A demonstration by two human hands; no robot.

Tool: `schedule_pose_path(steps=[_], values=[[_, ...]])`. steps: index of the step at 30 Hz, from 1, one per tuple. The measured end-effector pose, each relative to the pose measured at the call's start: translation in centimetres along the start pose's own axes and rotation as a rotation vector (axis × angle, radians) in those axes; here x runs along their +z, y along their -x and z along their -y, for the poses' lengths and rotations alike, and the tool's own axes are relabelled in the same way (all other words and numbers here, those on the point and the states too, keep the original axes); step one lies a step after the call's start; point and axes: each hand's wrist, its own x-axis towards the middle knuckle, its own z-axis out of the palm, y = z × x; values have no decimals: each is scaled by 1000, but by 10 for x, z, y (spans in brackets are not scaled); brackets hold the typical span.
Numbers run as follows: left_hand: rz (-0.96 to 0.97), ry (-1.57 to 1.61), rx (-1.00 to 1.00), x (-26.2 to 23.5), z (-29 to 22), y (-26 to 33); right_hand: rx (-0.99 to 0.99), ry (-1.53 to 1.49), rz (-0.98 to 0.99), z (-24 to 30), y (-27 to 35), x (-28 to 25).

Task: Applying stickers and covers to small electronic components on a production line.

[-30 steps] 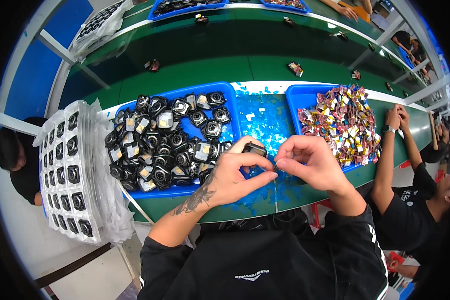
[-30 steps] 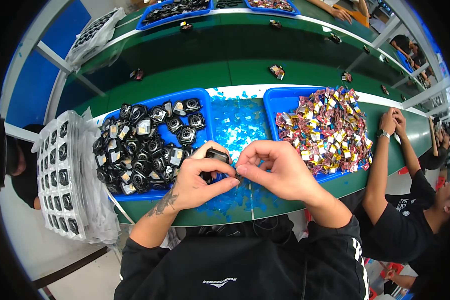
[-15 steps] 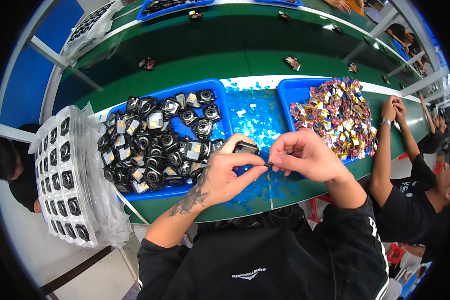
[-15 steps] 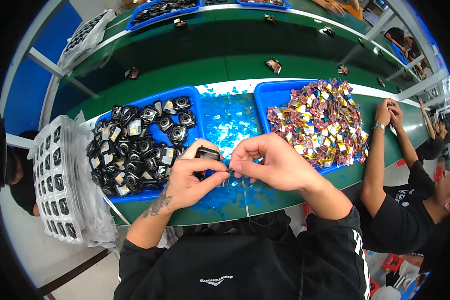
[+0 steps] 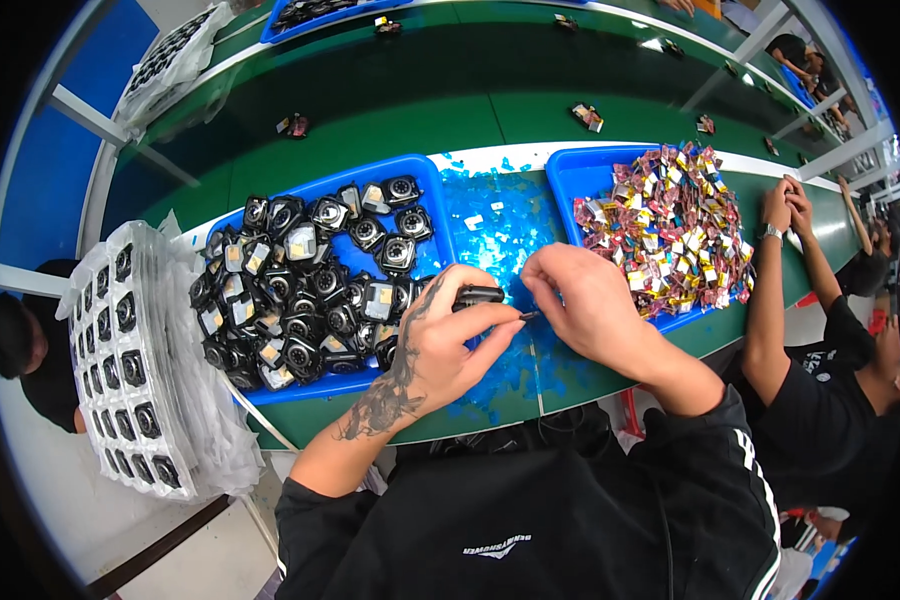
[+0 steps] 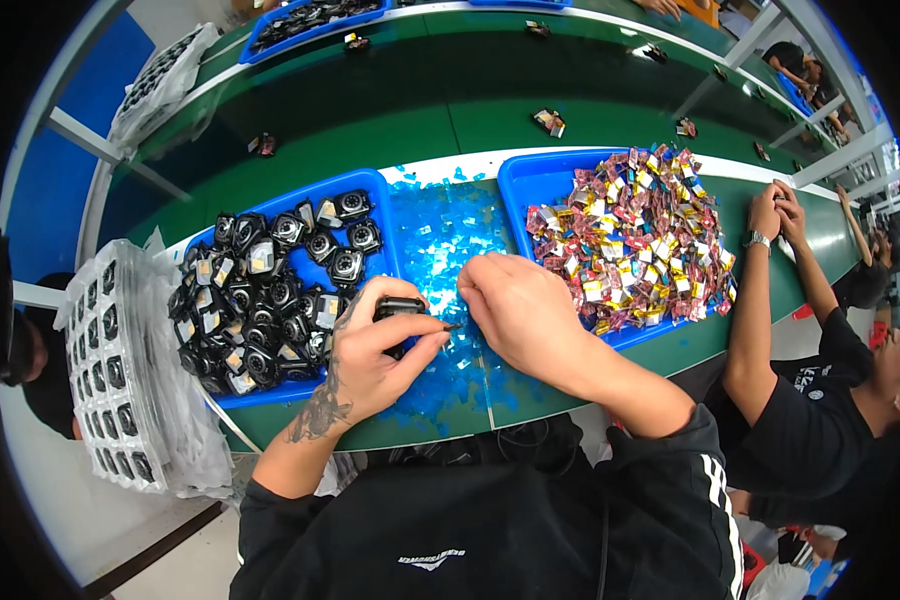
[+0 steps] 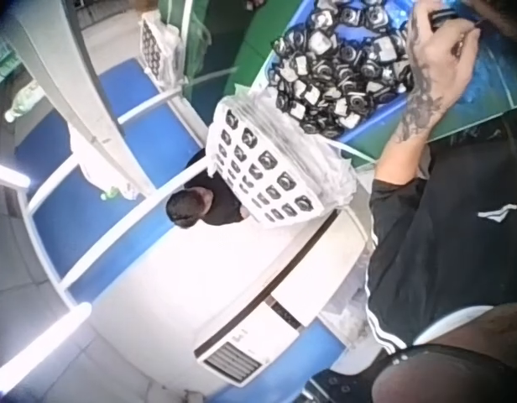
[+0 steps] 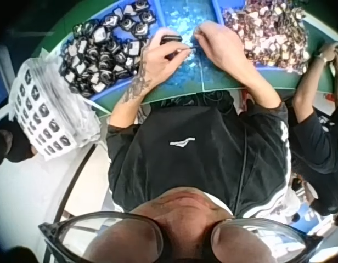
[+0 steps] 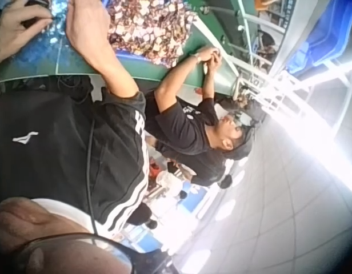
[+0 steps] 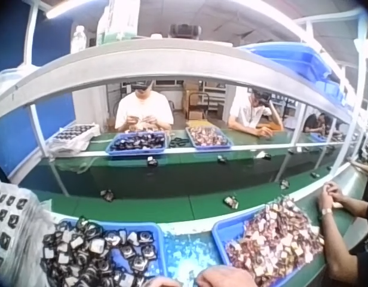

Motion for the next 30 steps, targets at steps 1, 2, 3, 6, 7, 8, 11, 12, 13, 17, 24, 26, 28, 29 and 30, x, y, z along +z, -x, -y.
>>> schedule_pose_path(steps=[1,2,3,6,7,8,11,12,13,17,24,26,28,29,30], values=[[0,93,-103,0,-1,0,10,50,-60,2,2,0],[-7,177,-209,-2,0,1,10,93,-117,4,1,3],[12,255,-340,-3,0,1,14,40,-157,-1,3,4],[-49,476,-398,5,12,4,143,-186,-209,-9,11,6],[-66,512,-395,7,13,4,133,-190,-211,-5,9,8],[-62,509,-392,9,12,5,159,-332,-273,4,6,11],[-107,561,-387,12,14,6,168,-604,-237,6,8,19],[-84,556,-363,12,15,6,151,-732,-133,4,9,22],[-62,552,-339,11,16,7,167,-756,-118,5,9,24],[-1,636,-414,3,6,-2,140,-746,-282,7,5,23],[-206,886,-404,4,14,-5,102,-698,-238,9,2,23],[-171,844,-384,4,15,-3,85,-677,-226,15,-1,23],[-189,830,-406,6,10,-3,68,-654,-215,18,-1,24],[-202,828,-408,7,9,-2,83,-671,-223,18,-1,25],[-204,828,-407,7,9,-2,99,-689,-231,18,-1,26]])
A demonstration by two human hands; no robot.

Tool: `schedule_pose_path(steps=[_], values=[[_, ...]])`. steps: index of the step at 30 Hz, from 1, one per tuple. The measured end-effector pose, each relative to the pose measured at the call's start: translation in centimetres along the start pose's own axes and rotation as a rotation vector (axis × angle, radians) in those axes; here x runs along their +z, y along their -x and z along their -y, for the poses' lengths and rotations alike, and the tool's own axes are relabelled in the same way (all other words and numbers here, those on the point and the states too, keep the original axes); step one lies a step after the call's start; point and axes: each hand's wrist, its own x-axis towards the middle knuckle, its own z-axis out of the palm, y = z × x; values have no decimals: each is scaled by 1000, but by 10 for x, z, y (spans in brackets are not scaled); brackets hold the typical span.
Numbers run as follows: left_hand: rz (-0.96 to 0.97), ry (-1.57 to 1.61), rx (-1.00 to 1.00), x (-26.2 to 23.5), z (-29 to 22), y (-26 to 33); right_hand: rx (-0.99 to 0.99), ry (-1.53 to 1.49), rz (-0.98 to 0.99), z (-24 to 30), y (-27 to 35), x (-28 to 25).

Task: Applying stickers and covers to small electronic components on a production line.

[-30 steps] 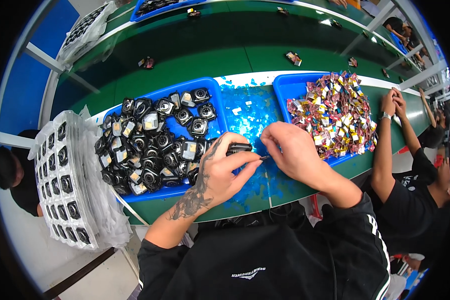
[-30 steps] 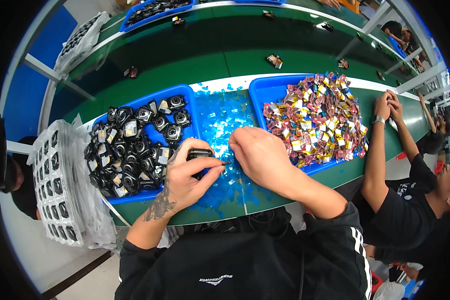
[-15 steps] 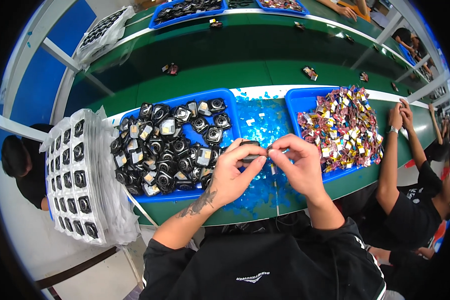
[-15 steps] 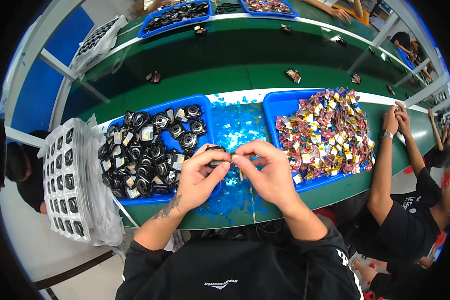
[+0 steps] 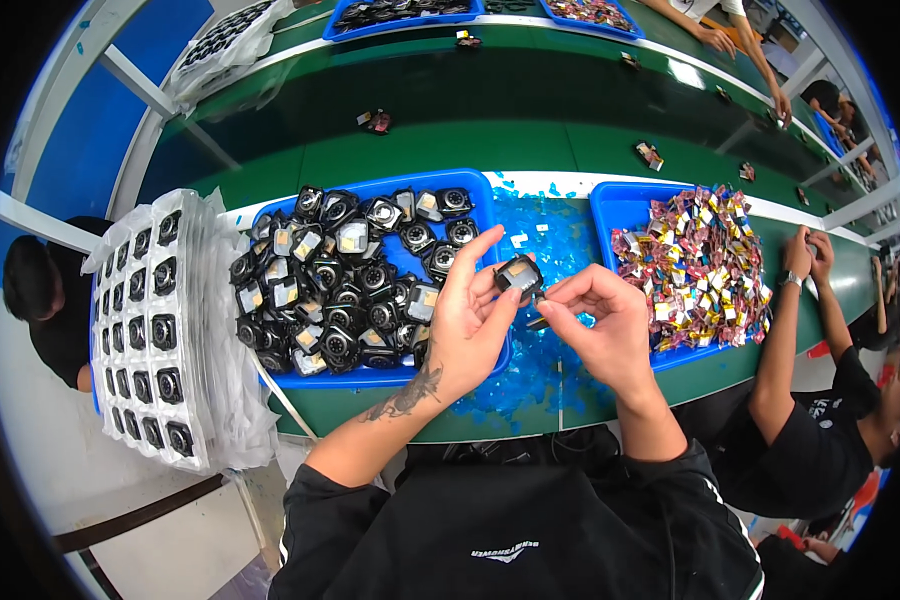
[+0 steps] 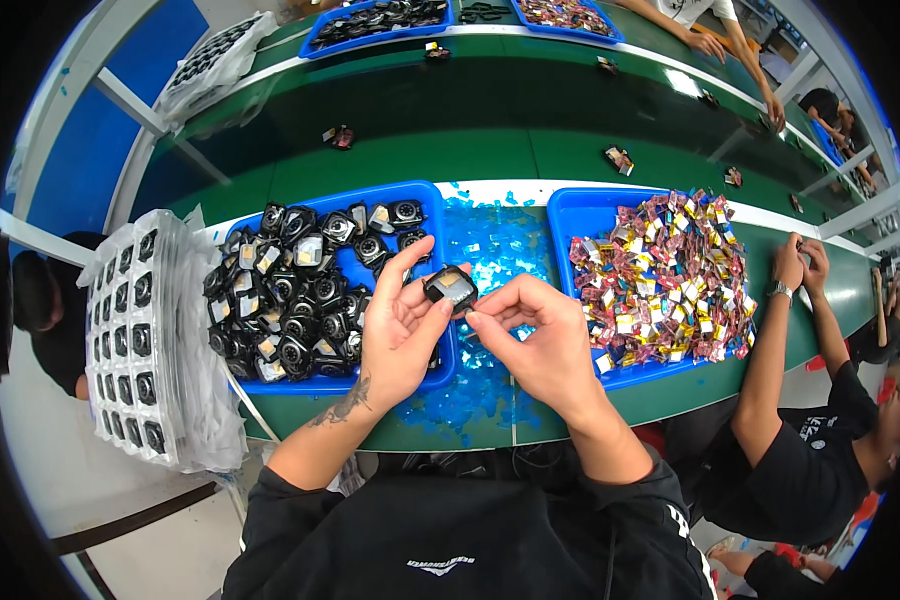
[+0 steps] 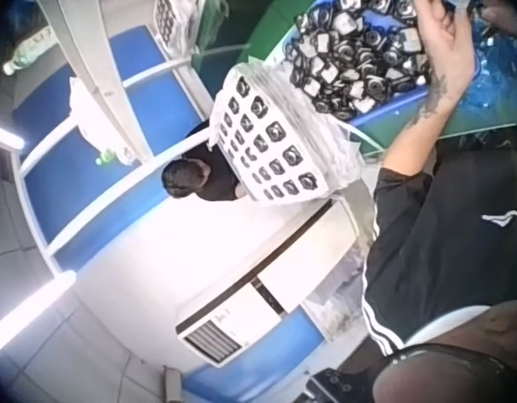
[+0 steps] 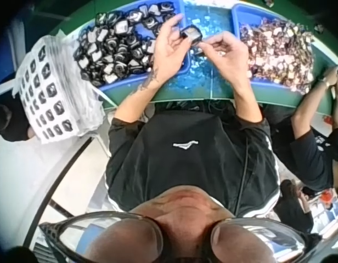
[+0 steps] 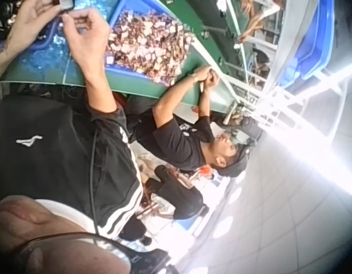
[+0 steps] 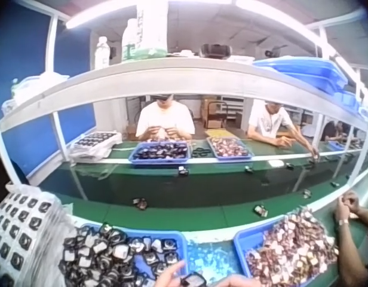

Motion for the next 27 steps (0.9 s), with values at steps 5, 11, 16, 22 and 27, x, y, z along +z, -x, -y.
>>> schedule_pose_path(steps=[5,11,16,22,27], values=[[5,141,-103,-7,4,-2,37,30,-61,6,-2,-2],[143,48,-33,-2,-5,2,42,295,83,29,-13,-3],[75,27,0,-7,-4,-3,-9,411,106,37,-11,-10],[167,81,-19,-4,0,1,-38,389,19,29,-14,1],[171,75,-51,-4,-1,1,-44,444,55,35,-15,2]])
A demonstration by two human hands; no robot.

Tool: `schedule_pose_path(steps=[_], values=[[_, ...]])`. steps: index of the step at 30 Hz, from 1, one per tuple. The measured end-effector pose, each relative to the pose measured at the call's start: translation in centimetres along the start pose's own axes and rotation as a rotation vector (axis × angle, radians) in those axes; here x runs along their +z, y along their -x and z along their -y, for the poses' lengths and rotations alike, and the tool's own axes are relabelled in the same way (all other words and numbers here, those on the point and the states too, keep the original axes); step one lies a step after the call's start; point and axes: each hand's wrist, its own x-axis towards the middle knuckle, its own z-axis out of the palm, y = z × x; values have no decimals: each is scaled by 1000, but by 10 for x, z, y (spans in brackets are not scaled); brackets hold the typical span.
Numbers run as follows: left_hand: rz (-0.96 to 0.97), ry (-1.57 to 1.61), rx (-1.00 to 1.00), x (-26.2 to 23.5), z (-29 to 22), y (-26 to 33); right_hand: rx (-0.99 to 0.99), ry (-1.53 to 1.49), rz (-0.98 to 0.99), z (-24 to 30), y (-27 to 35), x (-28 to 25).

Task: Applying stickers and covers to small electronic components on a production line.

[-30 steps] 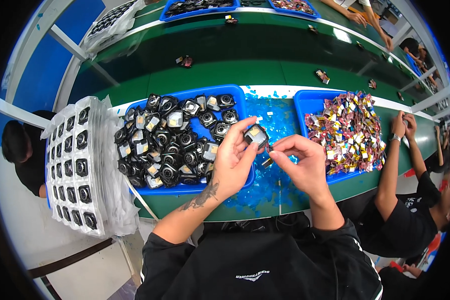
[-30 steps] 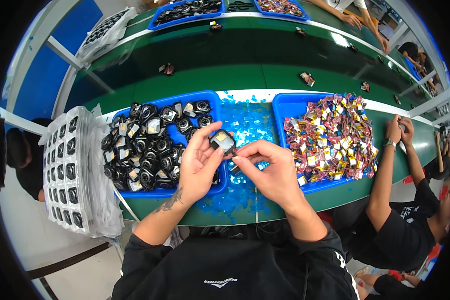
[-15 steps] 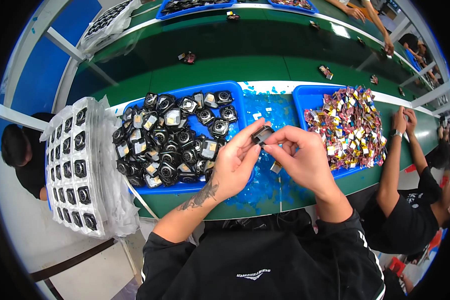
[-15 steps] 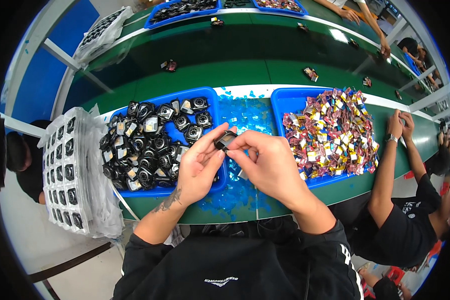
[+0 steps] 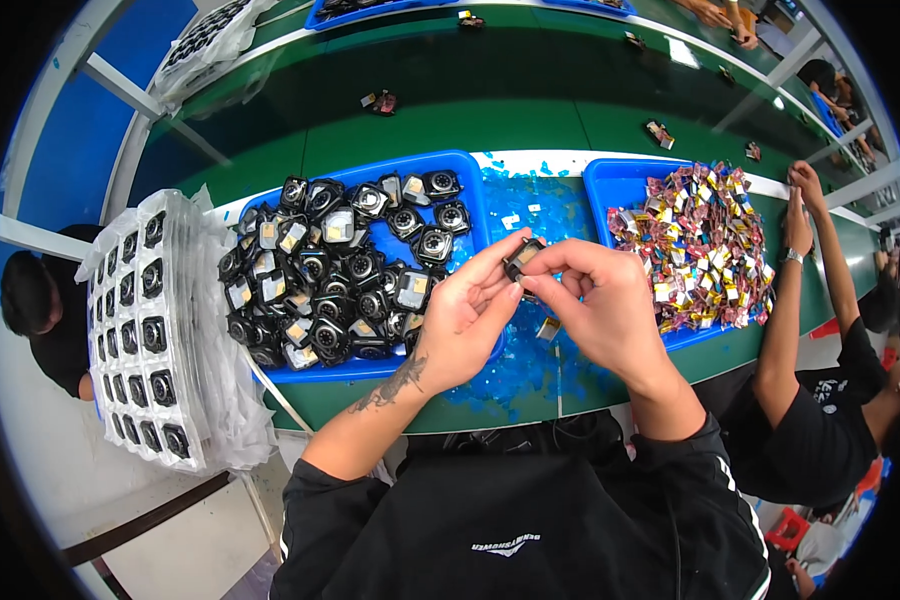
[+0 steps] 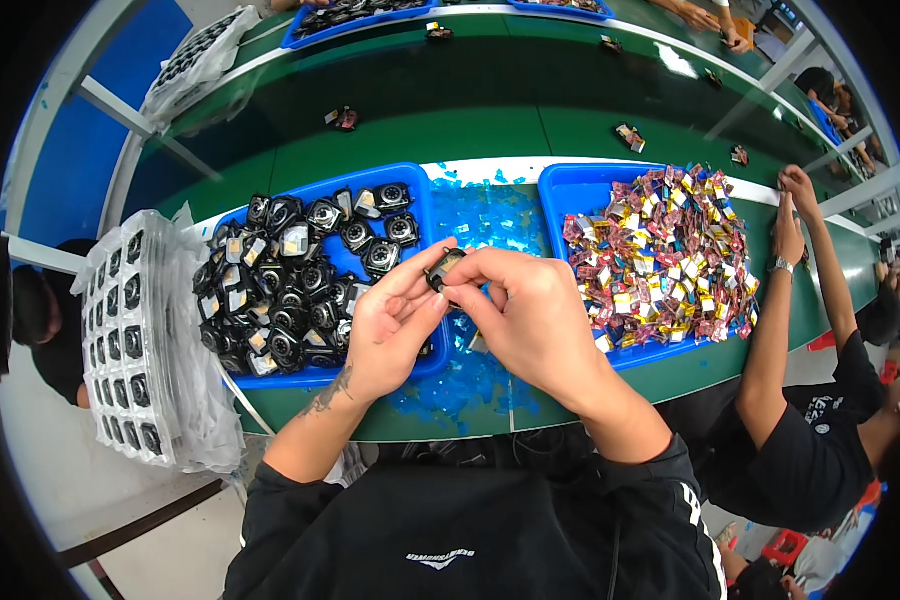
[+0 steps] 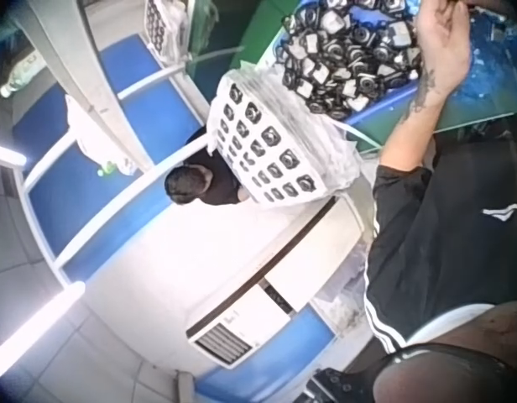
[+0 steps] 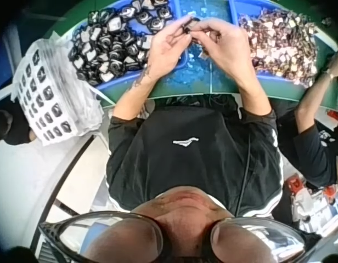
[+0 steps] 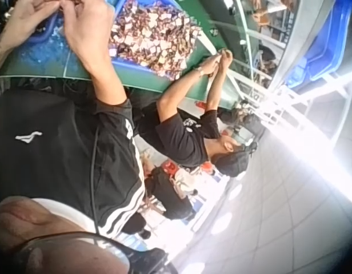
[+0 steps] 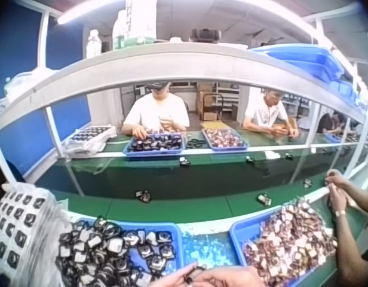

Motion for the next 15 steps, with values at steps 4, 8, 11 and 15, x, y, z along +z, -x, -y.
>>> schedule_pose_path(steps=[4,8,11,15], values=[[1,-28,-6,0,2,1,-31,-34,-24,-5,-1,3],[9,-70,-12,-1,1,1,7,42,35,-2,-3,-3],[16,-123,-98,1,-6,2,-67,71,-3,-7,-5,-3],[46,-115,-46,1,-7,3,15,34,-6,-6,-6,-9]])
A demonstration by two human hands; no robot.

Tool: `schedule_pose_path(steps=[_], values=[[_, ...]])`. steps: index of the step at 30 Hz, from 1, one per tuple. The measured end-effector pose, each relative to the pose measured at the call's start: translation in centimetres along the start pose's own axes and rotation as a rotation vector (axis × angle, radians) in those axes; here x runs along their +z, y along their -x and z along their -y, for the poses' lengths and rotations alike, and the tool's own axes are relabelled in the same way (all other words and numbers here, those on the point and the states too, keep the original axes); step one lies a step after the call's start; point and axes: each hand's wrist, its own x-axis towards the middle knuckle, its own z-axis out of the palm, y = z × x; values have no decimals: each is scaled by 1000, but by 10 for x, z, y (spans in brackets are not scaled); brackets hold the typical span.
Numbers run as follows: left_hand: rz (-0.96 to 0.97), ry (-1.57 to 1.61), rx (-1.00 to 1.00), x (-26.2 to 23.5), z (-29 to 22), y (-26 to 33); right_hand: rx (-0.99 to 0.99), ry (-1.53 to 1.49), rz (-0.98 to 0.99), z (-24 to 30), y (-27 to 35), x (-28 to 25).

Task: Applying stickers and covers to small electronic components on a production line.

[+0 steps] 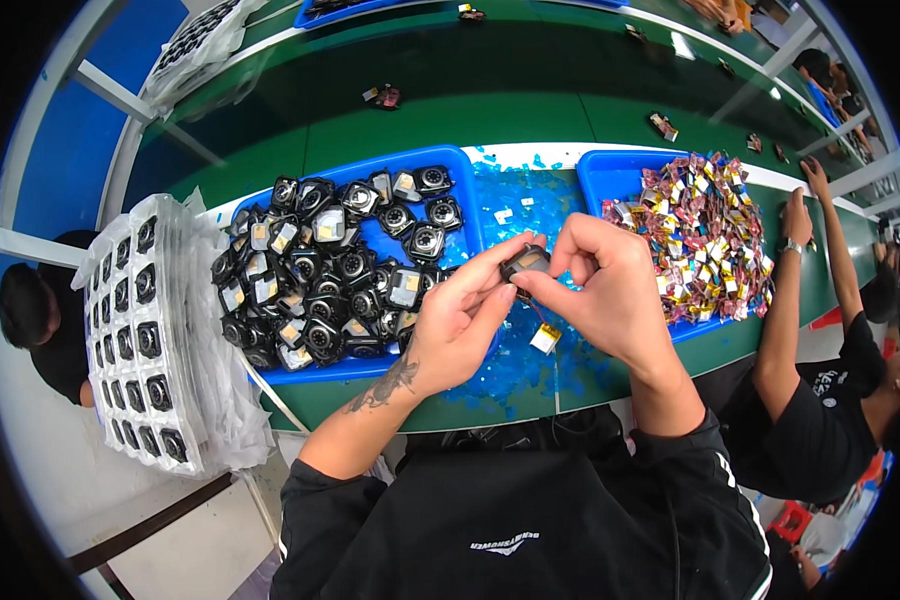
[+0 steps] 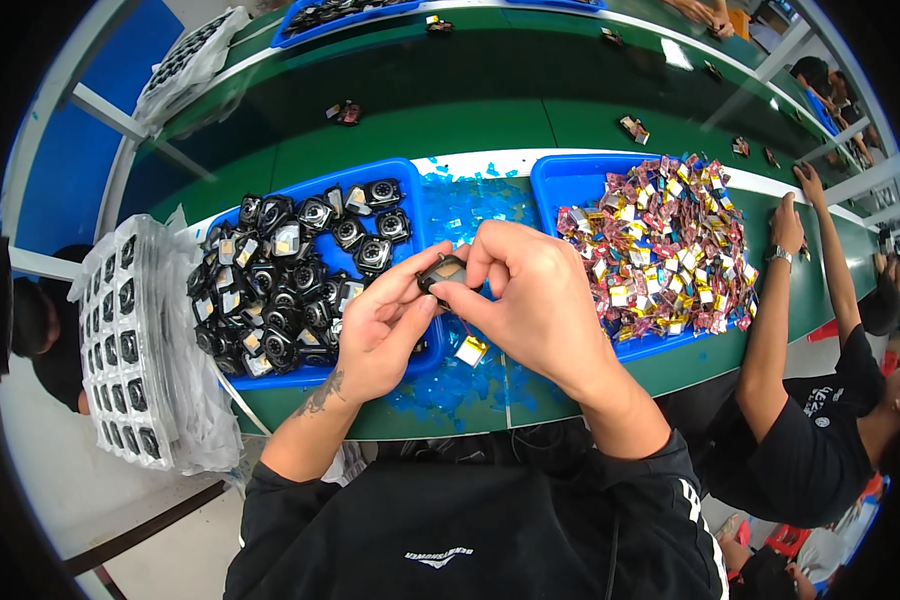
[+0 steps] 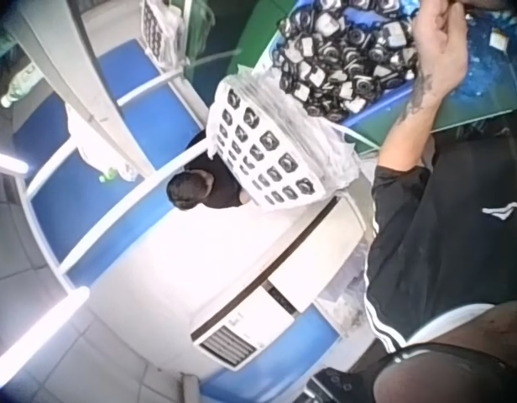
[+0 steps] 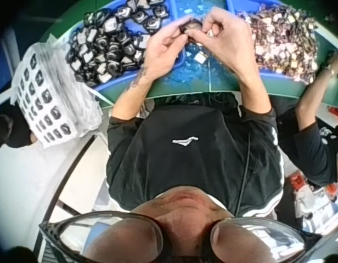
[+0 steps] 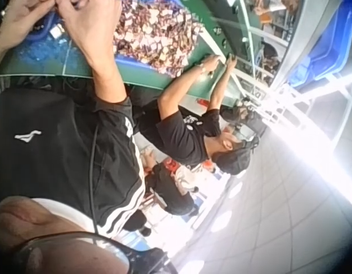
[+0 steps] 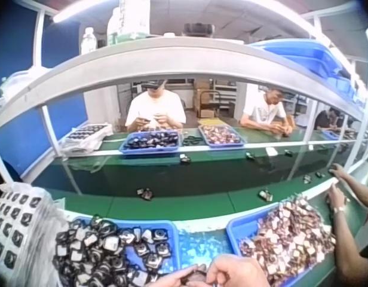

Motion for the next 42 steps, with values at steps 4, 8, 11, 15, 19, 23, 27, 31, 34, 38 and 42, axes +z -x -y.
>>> schedule_pose_path(steps=[4,8,11,15,19,23,27,31,34,38,42], values=[[10,-26,108,-3,2,0,-89,40,-42,-2,-3,1],[-91,188,148,3,-3,-3,35,-503,-32,-25,-2,15],[-125,255,227,1,-1,-7,150,-766,162,-26,17,15],[-98,-115,420,-12,1,-4,221,-861,201,-20,24,24],[-84,-356,442,-14,-6,-1,255,-910,168,-15,25,24],[-23,-519,456,-18,-23,1,221,-947,200,-20,30,19],[31,-650,521,-19,-23,2,290,-1150,232,-23,29,17],[44,-678,524,-17,-28,2,330,-1257,346,-28,28,12],[31,-695,523,-14,-26,1,323,-1223,388,-25,28,8],[5,-791,581,-11,-29,3,348,-1233,438,-26,29,5],[13,-726,555,-13,-25,5,323,-1203,483,-31,31,3]])
